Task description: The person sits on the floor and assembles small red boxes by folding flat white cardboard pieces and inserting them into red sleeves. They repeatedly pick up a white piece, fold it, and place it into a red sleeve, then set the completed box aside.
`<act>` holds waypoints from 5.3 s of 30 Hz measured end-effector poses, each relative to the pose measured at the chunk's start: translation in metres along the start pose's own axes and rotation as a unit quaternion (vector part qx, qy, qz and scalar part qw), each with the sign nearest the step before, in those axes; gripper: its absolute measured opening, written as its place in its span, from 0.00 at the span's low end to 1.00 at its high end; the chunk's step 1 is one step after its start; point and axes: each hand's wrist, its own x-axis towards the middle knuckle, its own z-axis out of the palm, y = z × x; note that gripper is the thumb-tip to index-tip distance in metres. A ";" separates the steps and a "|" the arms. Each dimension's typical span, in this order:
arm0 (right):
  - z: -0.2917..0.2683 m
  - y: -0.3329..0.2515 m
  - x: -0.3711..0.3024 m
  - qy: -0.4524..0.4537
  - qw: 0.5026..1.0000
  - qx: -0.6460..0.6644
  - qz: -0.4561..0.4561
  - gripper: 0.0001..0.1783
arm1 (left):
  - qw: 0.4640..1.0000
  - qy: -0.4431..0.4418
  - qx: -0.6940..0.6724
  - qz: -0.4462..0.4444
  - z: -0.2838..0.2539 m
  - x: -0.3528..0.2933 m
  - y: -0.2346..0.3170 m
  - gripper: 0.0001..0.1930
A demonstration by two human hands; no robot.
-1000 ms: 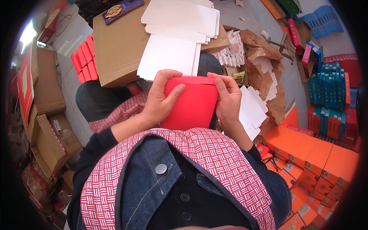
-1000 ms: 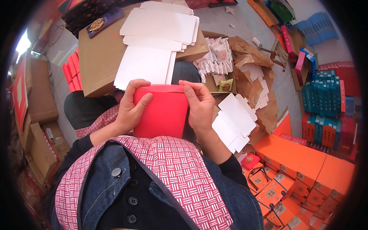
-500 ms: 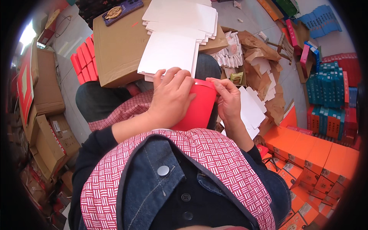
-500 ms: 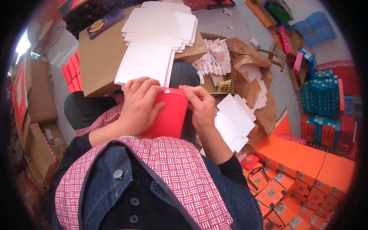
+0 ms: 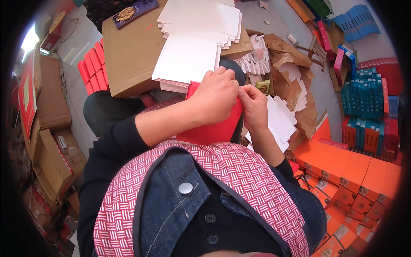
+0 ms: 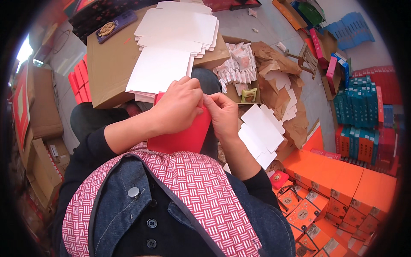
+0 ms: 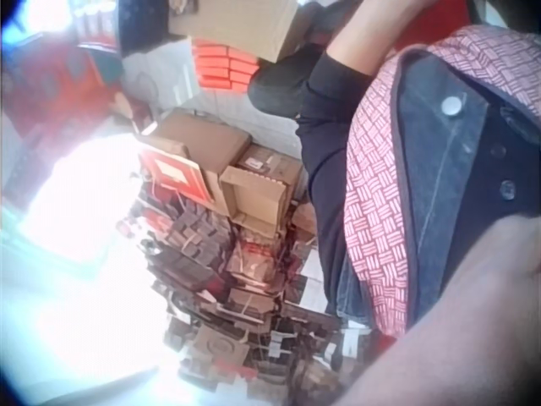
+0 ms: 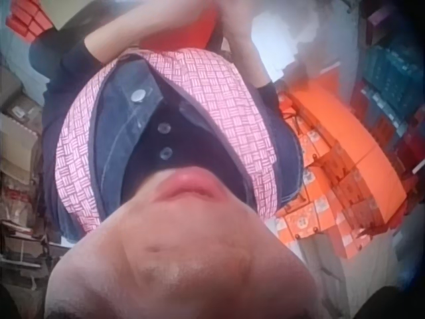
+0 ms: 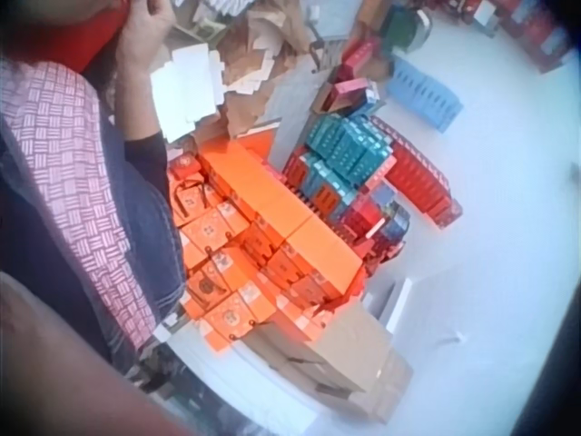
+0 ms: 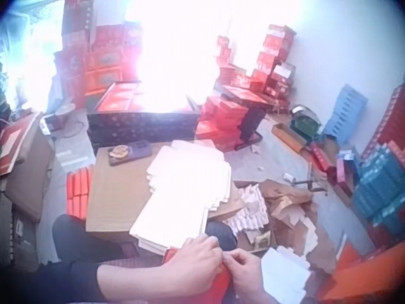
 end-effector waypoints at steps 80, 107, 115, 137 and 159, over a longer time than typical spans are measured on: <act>0.030 0.022 -0.031 -0.070 0.951 -0.155 -0.257 0.14 | 0.855 0.152 -0.493 -0.039 0.015 -0.081 -0.048 0.28; 0.246 -0.050 0.052 -0.413 0.898 -0.115 -0.095 0.32 | 0.752 0.419 -0.490 -0.134 -0.159 -0.217 -0.106 0.27; 0.196 -0.036 0.066 -0.275 0.937 -0.213 -0.038 0.26 | 0.684 0.550 -0.247 -0.411 -0.139 -0.385 -0.232 0.16; 0.202 -0.014 0.051 -0.242 0.935 -0.247 0.080 0.24 | 0.508 0.405 -0.043 -0.759 0.029 -0.368 -0.346 0.23; 0.200 -0.020 0.025 -0.261 0.914 -0.292 0.102 0.15 | 0.523 0.458 -0.007 -0.719 0.047 -0.349 -0.361 0.24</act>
